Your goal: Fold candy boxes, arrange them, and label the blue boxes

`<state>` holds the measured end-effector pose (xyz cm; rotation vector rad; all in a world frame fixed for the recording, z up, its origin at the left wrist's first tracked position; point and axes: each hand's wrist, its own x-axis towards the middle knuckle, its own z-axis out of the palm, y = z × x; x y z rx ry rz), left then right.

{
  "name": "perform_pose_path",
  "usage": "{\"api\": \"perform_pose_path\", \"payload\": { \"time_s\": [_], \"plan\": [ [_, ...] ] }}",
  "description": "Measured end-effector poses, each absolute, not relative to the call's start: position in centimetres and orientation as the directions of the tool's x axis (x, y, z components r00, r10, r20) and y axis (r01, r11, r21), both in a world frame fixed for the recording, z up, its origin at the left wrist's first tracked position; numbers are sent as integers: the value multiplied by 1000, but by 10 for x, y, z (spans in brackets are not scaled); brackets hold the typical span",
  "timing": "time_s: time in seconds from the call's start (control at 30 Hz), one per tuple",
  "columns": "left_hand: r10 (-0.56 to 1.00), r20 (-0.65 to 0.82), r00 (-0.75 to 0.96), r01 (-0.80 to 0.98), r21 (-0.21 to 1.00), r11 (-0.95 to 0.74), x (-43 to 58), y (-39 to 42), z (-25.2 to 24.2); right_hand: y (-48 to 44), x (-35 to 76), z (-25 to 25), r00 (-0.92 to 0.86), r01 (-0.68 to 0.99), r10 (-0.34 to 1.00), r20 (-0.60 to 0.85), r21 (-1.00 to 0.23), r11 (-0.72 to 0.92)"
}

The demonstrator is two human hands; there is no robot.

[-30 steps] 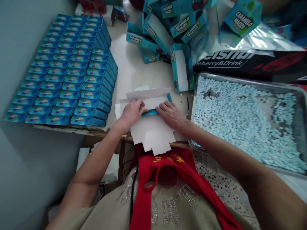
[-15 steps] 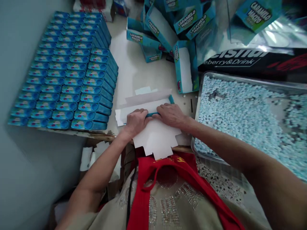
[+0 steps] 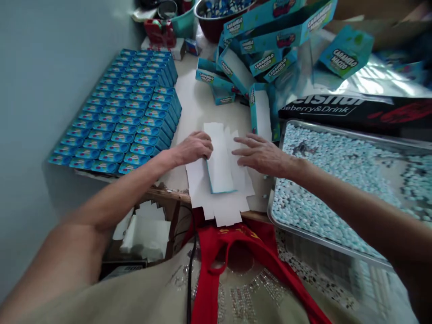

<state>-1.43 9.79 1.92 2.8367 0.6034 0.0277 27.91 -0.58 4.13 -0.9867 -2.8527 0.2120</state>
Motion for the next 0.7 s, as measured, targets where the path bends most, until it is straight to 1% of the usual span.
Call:
{"api": "perform_pose_path", "payload": {
  "time_s": [0.03,0.1,0.17,0.2,0.27,0.33,0.4,0.43,0.5,0.53,0.6,0.67,0.7],
  "plan": [
    [429,-4,903,417,244,-876,-11,101,28,-9,272,35,-784,603,618,59,-162,781],
    [548,94,831,517,229,-824,-7,89,47,-18,253,24,-749,641,656,90,-154,752],
    [695,187,694,668,195,-719,-7,55,61,-26,231,15,-694,678,704,151,-193,710],
    [760,203,617,740,179,-648,-9,33,64,-29,219,12,-668,683,722,182,-237,691],
    [840,161,518,827,157,-540,-14,-9,55,-28,196,4,-618,670,756,218,-356,651],
    [895,133,426,873,198,-445,-17,-38,33,-20,177,-2,-541,674,815,209,-471,569],
    [938,140,319,905,250,-345,-16,-47,8,-9,168,-8,-488,680,858,162,-546,490],
    [951,143,272,916,265,-302,-15,-44,-3,-5,168,-10,-488,677,860,148,-558,480],
    [968,113,224,929,277,-247,-14,-29,-14,1,175,-12,-520,670,833,188,-515,534],
    [972,73,225,929,285,-237,-14,-19,-15,1,182,-14,-539,672,809,235,-459,581],
    [963,-32,269,915,322,-245,-16,-1,-10,-3,195,-16,-581,685,750,318,-307,661],
    [936,-104,337,888,366,-279,-20,11,-2,-10,205,-20,-634,689,701,327,-173,704],
    [924,-115,366,874,384,-298,-21,13,1,-13,207,-23,-655,688,687,315,-128,715]
  ]
}}
